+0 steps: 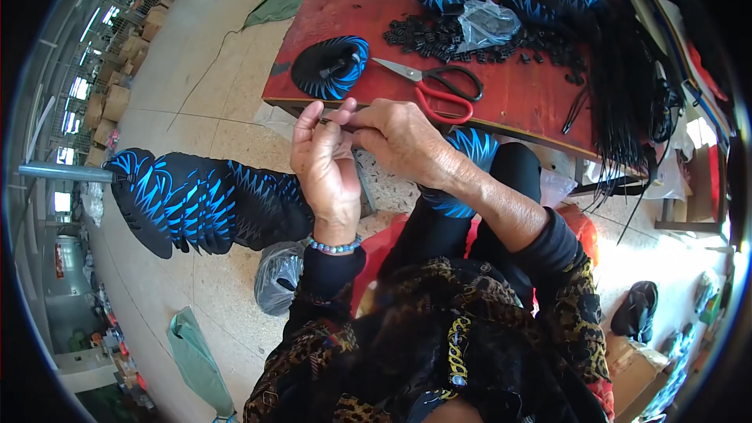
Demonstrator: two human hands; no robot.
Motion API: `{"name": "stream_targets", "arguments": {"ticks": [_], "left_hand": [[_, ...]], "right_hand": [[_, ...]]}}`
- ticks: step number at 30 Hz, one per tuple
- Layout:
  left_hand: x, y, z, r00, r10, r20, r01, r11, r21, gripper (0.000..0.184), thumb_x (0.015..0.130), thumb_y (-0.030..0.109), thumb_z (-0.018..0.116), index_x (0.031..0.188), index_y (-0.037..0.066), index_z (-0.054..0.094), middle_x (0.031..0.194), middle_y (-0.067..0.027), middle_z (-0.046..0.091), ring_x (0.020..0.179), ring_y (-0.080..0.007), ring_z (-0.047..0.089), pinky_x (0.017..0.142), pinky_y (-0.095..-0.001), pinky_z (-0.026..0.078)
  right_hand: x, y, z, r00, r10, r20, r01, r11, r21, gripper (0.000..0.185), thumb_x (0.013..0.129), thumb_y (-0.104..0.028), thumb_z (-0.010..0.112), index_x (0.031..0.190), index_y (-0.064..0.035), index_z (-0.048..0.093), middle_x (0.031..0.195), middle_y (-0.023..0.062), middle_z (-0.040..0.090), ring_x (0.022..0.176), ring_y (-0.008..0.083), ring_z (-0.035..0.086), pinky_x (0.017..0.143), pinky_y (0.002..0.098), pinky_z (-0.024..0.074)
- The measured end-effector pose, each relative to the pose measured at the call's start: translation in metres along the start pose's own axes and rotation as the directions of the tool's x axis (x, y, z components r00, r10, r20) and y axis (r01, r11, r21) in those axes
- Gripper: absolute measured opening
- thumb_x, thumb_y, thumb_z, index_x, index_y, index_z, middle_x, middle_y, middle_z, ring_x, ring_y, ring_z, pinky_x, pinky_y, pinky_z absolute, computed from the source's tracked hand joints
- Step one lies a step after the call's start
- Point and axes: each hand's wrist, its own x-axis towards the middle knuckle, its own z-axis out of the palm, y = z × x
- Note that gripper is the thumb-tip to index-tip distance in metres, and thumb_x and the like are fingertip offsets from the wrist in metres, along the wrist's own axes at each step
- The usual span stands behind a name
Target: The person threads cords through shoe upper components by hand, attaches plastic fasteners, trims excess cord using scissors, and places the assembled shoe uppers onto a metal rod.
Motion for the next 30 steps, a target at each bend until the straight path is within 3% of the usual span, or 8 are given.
{"name": "stream_targets", "arguments": {"ticks": [10, 12, 15, 19, 20, 22, 27, 30], "left_hand": [[0.009, -0.006, 0.002, 0.983, -0.052, 0.178, 0.078, 0.987, -0.143, 0.048, 0.092, 0.016, 0.05, 0.134, -0.003, 0.036, 0.123, -0.0184, 0.053, 0.121, -0.0265, 0.048, 0.093, -0.0359, 0.041], [0.019, -0.03, -0.016, 0.827, -0.385, 0.409, 0.115, 0.829, 0.547, 0.053, 0.085, 0.024, 0.057, 0.129, -0.002, 0.044, 0.126, -0.0161, 0.052, 0.116, -0.0232, 0.049, 0.09, -0.0365, 0.04], [0.029, -0.083, -0.046, 0.731, -0.354, 0.583, -0.233, 0.674, 0.701, 0.052, 0.079, 0.024, 0.06, 0.123, -0.001, 0.05, 0.121, -0.0134, 0.055, 0.106, -0.0203, 0.052, 0.086, -0.0333, 0.041], [0.037, -0.09, -0.029, 0.55, -0.561, 0.619, -0.714, 0.068, 0.697, 0.046, 0.065, 0.022, 0.067, 0.106, 0.002, 0.063, 0.112, -0.0073, 0.06, 0.086, -0.016, 0.055, 0.079, -0.0269, 0.041], [0.047, -0.093, -0.038, 0.537, -0.57, 0.622, -0.715, 0.085, 0.694, 0.046, 0.065, 0.022, 0.067, 0.106, 0.002, 0.063, 0.112, -0.0073, 0.06, 0.086, -0.016, 0.055, 0.079, -0.0269, 0.041], [0.067, -0.103, -0.06, 0.444, -0.779, 0.442, -0.134, 0.431, 0.893, 0.03, 0.07, 0.01, 0.064, 0.098, -0.001, 0.066, 0.1, -0.0104, 0.065, 0.084, -0.0192, 0.057, 0.081, -0.0262, 0.045], [0.062, -0.107, -0.063, 0.417, -0.81, 0.412, 0.205, 0.526, 0.826, 0.023, 0.067, 0.012, 0.068, 0.086, -0.001, 0.065, 0.117, -0.0107, 0.058, 0.095, -0.021, 0.054, 0.08, -0.0281, 0.042], [0.049, -0.095, -0.047, 0.549, -0.623, 0.558, -0.056, 0.638, 0.768, 0.017, 0.069, 0.01, 0.067, 0.082, -0.001, 0.063, 0.117, -0.0113, 0.058, 0.097, -0.021, 0.054, 0.081, -0.0273, 0.042]], "right_hand": [[-0.022, -0.01, 0.009, 0.985, -0.065, -0.159, 0.101, 0.968, 0.229, 0.012, 0.073, 0.004, 0.06, 0.084, 0.001, 0.065, 0.075, 0.009, 0.06, 0.062, 0.018, 0.052, 0.058, 0.0281, 0.0426], [-0.028, -0.01, 0.006, 0.967, -0.135, -0.215, 0.18, 0.962, 0.207, 0.013, 0.073, 0.004, 0.061, 0.084, 0.001, 0.065, 0.075, 0.0086, 0.06, 0.062, 0.0169, 0.052, 0.058, 0.0273, 0.0423], [-0.046, -0.006, -0.007, 0.934, -0.252, -0.254, 0.293, 0.946, 0.14, 0.009, 0.077, 0.003, 0.061, 0.086, 0.0015, 0.064, 0.078, 0.007, 0.061, 0.064, 0.0141, 0.051, 0.059, 0.0256, 0.0421], [-0.099, -0.006, -0.066, 0.851, 0.512, -0.115, -0.301, 0.656, 0.692, 0.011, 0.088, -0.008, 0.055, 0.081, -0.0039, 0.062, 0.064, 0.001, 0.057, 0.047, 0.0051, 0.042, 0.044, 0.017, 0.0321], [-0.118, 0.014, -0.083, 0.811, 0.55, -0.199, -0.314, 0.696, 0.646, 0.011, 0.088, -0.008, 0.054, 0.08, -0.0053, 0.061, 0.063, -0.0004, 0.055, 0.046, 0.004, 0.038, 0.042, 0.0165, 0.0282], [-0.159, 0.056, -0.119, 0.676, 0.631, -0.381, -0.386, 0.743, 0.546, 0.011, 0.087, -0.008, 0.052, 0.078, -0.0084, 0.058, 0.059, -0.0032, 0.049, 0.043, 0.0024, 0.029, 0.04, 0.0166, 0.0209], [-0.218, 0.115, -0.13, 0.574, 0.697, -0.431, -0.498, 0.714, 0.492, 0.013, 0.087, -0.009, 0.053, 0.075, -0.0073, 0.059, 0.06, -0.0025, 0.049, 0.049, 0.005, 0.036, 0.045, 0.0186, 0.0266], [-0.187, 0.097, -0.107, 0.651, 0.65, -0.392, -0.566, 0.76, 0.319, 0.013, 0.086, -0.007, 0.053, 0.076, -0.0052, 0.061, 0.06, -0.0021, 0.049, 0.053, 0.0052, 0.04, 0.048, 0.0194, 0.0295]]}}
